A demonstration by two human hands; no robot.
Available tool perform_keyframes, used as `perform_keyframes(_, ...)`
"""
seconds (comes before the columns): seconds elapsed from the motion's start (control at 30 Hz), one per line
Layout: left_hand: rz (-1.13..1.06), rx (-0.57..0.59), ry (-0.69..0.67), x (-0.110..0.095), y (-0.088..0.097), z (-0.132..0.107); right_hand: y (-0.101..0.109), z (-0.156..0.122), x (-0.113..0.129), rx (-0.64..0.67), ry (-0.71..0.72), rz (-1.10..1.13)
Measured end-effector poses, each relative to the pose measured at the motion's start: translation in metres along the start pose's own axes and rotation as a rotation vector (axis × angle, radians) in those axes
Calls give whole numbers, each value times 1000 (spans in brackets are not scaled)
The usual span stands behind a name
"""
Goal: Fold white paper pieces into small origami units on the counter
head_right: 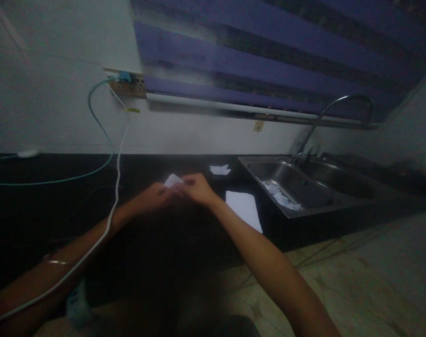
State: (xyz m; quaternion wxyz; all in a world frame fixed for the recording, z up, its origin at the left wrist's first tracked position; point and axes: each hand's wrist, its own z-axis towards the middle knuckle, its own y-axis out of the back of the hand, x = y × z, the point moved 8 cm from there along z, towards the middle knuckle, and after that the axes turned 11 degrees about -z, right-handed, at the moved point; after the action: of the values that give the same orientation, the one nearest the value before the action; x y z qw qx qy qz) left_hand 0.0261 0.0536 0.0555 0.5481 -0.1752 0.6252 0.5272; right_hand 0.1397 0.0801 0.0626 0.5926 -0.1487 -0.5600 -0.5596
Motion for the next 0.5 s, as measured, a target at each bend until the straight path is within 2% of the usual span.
perform_keyframes(0.17,-55,26,-24,6,-1,2,1,-1,4,8,21,39)
perform_keyframes(0.3,-154,71,1,9,1,1,1,-2,8,26,68,-70)
perform_keyframes(0.4,-189,-24,-19,8,13,2,-1,-3,12,47,98,-156)
perform_keyframes(0.5,-97,-95,-58,4,19,2,-2,-5,13,56,108,-179)
